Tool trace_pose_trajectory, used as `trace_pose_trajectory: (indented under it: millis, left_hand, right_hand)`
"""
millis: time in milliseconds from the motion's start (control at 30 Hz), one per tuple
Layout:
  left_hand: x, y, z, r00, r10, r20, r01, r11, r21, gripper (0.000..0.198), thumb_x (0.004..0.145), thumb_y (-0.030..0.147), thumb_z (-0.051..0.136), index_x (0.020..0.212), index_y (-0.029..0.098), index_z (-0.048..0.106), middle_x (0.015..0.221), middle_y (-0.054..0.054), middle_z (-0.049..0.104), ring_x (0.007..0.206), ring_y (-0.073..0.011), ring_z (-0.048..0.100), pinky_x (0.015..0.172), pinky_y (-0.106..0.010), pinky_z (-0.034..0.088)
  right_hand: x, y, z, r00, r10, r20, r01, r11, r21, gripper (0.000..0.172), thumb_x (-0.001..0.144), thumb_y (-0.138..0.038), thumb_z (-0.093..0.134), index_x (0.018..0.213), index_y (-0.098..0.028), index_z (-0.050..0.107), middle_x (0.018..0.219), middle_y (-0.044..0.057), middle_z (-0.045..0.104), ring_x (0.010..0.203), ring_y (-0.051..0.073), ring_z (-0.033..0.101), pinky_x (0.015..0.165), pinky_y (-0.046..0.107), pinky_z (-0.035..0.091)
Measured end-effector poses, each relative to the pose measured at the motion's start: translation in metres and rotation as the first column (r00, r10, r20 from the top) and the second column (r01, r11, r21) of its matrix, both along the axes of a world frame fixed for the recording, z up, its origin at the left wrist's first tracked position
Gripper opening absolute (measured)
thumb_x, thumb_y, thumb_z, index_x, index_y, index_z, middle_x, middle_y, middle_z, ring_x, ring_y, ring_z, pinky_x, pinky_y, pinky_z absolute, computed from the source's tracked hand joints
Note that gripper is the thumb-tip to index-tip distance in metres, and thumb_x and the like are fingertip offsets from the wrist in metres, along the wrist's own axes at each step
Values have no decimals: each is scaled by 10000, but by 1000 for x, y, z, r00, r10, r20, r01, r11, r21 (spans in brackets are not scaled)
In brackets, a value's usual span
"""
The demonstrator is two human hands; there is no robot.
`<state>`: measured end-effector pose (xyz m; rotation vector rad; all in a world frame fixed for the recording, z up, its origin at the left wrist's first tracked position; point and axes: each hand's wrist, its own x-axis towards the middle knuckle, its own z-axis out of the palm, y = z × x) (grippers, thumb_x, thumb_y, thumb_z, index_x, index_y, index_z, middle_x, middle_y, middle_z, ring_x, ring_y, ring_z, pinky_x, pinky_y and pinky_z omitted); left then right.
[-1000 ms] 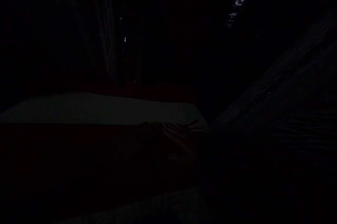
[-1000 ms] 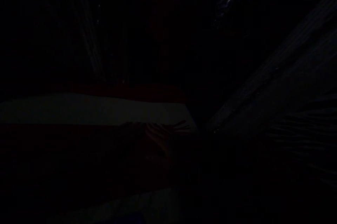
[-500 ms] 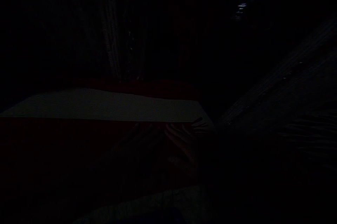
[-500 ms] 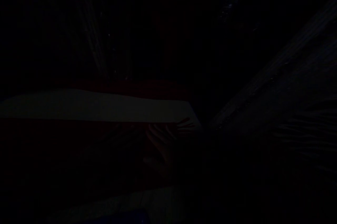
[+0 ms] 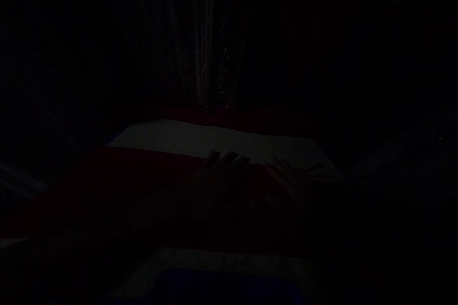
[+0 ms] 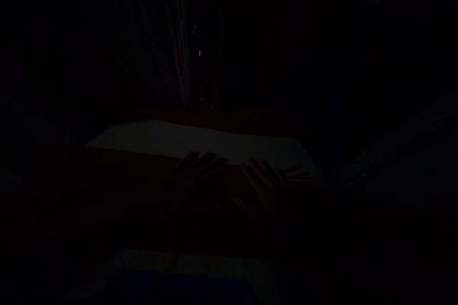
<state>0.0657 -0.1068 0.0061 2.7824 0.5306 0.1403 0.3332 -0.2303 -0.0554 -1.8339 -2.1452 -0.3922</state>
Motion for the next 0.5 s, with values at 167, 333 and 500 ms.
trace_pose_trajectory:
  millis: [167,333,500]
  left_hand:
    - [-6,-7,-4,999,-28,-30,27,1000,-16,927,1029,821,295,1718,203,235,1775,-81,77,1660,-385,40,1306,-712,-2]
    - [3,-4,-6,999,-42,-13,42,999,-13,927,1028,820,306,1720,208,227,1776,-82,87,1661,-385,52,1299,-729,-12]
    - [39,12,-11,998,-50,-48,50,999,4,974,1009,829,369,1722,186,203,1780,-102,96,1663,-383,38,1291,-739,-22]
  right_hand:
    - [-9,-6,4,995,34,95,-31,999,-38,725,1089,-664,227,1630,-237,449,1719,1,238,1601,280,293,1260,662,327]
    - [12,-3,2,988,67,139,-63,998,-29,730,1081,-678,260,1646,-246,423,1715,29,255,1575,302,347,1225,680,372]
    - [59,13,-9,955,165,248,-173,985,11,808,1056,-570,449,1747,-306,127,1705,70,277,1528,315,423,1143,608,491]
